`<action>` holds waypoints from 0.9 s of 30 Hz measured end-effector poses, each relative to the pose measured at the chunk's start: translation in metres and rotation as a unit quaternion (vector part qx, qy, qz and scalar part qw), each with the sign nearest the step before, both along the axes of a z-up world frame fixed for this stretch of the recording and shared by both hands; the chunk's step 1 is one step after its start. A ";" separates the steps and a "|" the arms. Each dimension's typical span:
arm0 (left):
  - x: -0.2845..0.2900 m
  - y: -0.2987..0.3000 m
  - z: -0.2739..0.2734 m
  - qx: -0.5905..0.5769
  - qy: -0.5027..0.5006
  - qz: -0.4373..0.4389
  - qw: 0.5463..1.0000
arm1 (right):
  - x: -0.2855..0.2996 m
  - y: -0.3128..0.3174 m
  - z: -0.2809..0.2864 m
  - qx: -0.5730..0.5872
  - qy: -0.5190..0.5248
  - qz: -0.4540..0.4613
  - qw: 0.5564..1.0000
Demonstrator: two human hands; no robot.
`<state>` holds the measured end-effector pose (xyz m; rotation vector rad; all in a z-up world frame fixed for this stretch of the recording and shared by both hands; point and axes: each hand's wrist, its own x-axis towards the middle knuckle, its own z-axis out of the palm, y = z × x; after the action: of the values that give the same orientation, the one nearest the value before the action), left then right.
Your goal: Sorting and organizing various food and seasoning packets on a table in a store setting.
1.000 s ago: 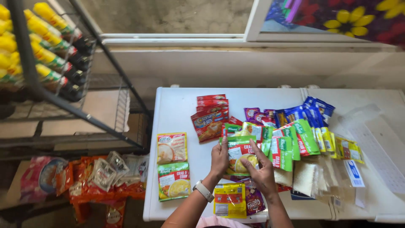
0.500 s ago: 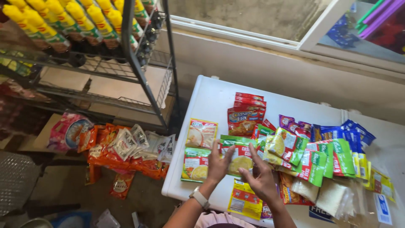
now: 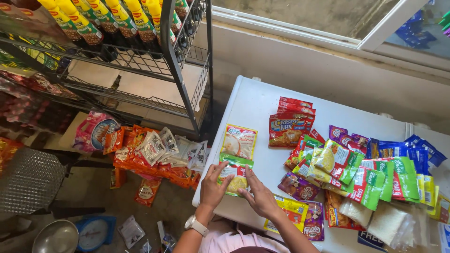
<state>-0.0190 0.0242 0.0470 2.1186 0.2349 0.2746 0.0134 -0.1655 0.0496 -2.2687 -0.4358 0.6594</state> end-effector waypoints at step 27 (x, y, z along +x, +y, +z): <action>0.015 -0.004 -0.075 0.257 -0.049 -0.142 0.955 | -0.018 0.019 -0.078 -0.130 -0.343 0.068 0.928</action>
<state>-0.0040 0.0198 -0.0281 2.6046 -0.2267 0.2900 -0.0046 -0.1469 -0.0281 -2.7078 -0.8870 -0.0525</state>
